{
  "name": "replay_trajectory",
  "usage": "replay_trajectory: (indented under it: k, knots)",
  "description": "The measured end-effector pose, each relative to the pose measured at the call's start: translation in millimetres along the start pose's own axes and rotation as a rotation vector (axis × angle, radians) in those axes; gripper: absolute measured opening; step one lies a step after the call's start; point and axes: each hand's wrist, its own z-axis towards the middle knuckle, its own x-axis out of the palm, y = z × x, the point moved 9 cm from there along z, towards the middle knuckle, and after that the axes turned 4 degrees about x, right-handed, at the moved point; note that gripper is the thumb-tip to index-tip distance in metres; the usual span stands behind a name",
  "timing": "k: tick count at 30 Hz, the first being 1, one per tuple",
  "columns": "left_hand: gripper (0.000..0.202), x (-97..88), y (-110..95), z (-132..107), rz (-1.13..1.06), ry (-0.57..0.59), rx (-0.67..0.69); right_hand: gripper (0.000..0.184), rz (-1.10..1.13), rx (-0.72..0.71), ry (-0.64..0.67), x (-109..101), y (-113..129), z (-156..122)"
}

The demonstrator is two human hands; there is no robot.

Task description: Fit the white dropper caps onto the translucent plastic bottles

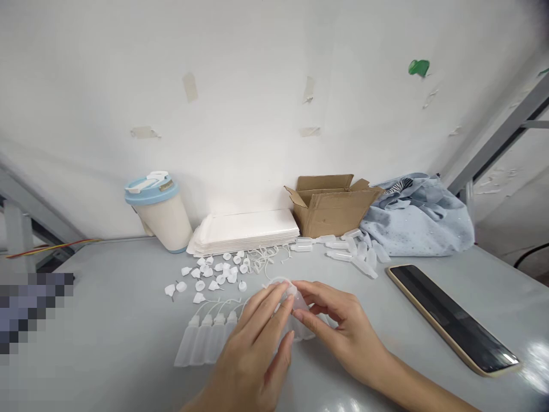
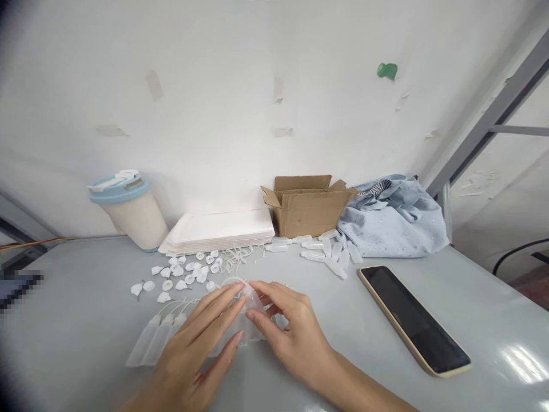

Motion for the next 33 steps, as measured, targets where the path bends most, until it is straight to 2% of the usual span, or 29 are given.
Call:
replay_trajectory:
  k: [2,4,7,10,12,17,20,25,29,33]
  knots:
    - [0.049,-3.6,1,2,-0.026,-0.021,-0.021,0.029,0.003,0.017,0.000,0,-2,0]
    - [0.038,-8.3,7,5,-0.053,-0.026,-0.116,0.028,-0.046,-0.045,-0.016,-1,4,-1]
    - [0.015,-13.1,24,4,-0.085,0.000,-0.361,0.032,-0.253,-0.299,-0.047,2,25,-11]
    - [0.012,-11.2,34,-2,-0.131,0.044,-0.528,0.034,-0.469,-0.470,-0.042,11,38,-21]
    - [0.014,-7.4,39,-7,-0.184,0.057,-0.606,0.033,-0.507,-0.477,-0.034,14,39,-23]
    - [0.013,3.5,54,-21,-0.423,0.033,-0.797,0.029,-0.347,-0.381,-0.045,9,30,-18]
    - [0.015,9.4,58,-26,-0.522,0.050,-0.905,0.028,-0.315,-0.375,-0.051,8,28,-16]
    - [0.018,10.3,55,-25,-0.568,0.023,-1.005,0.028,-0.346,-0.411,-0.052,9,33,-19]
    - [0.015,10.3,50,-21,-0.516,0.057,-0.972,0.026,-0.334,-0.424,-0.019,13,39,-19]
    - [0.019,13.4,50,-20,-0.524,0.114,-0.949,0.034,-0.281,-0.420,0.006,14,38,-19]
